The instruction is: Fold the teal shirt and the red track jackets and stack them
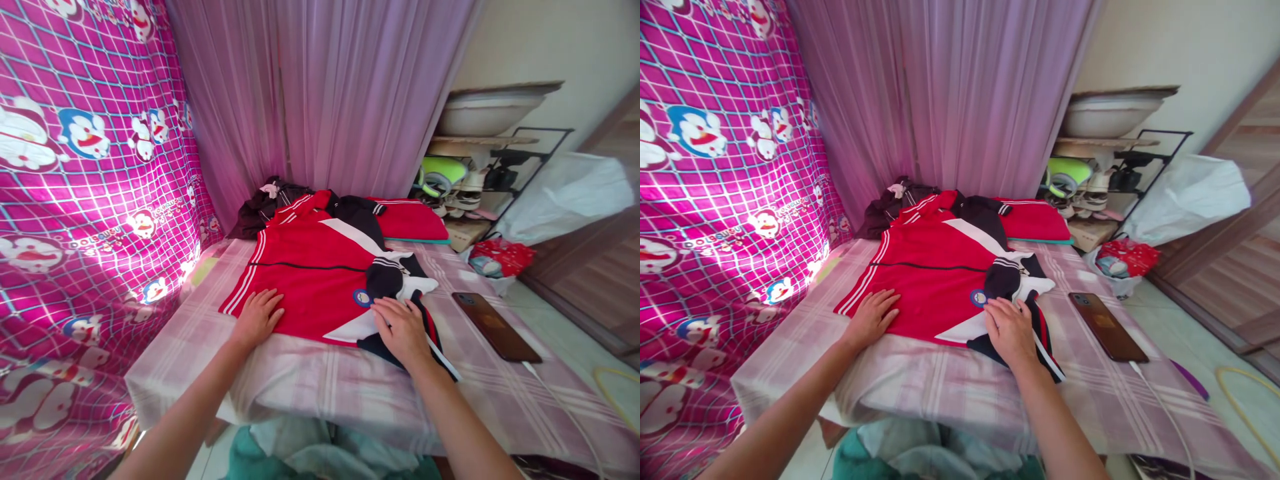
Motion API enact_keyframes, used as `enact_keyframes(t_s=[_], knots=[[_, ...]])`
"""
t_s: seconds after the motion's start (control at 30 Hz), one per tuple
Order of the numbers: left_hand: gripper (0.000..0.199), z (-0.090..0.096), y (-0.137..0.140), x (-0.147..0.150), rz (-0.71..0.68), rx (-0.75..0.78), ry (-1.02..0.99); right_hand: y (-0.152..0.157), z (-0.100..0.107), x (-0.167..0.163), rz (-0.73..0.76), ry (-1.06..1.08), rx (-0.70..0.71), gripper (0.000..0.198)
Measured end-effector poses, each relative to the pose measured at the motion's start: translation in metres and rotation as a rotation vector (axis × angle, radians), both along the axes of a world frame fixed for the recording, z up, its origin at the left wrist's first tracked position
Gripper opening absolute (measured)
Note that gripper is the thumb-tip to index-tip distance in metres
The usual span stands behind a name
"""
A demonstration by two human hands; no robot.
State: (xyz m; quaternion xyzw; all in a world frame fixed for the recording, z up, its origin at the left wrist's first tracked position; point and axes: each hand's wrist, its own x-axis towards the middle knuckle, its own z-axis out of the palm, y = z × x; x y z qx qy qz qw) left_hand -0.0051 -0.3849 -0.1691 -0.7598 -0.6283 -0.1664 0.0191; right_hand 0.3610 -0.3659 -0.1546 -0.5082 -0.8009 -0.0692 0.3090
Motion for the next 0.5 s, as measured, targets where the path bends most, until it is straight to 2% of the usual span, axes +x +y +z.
enact_keyframes(t_s=[0.13,0.3,0.4,0.5], knots=[[0.046,0.002,-0.001,0.000,-0.015,0.010,-0.028,0.021,-0.002,0.005,-0.073,-0.011,-0.027,0.037],[0.047,0.022,0.004,0.003,-0.080,-0.015,-0.079,0.035,-0.030,0.019,-0.081,-0.110,-0.141,0.037],[0.049,0.035,0.022,0.002,-0.094,-0.011,-0.097,0.035,-0.037,0.022,-0.070,-0.113,-0.150,0.038],[0.052,0.037,0.049,-0.004,-0.030,0.027,-0.059,0.033,-0.034,0.019,-0.088,-0.109,-0.142,0.038]])
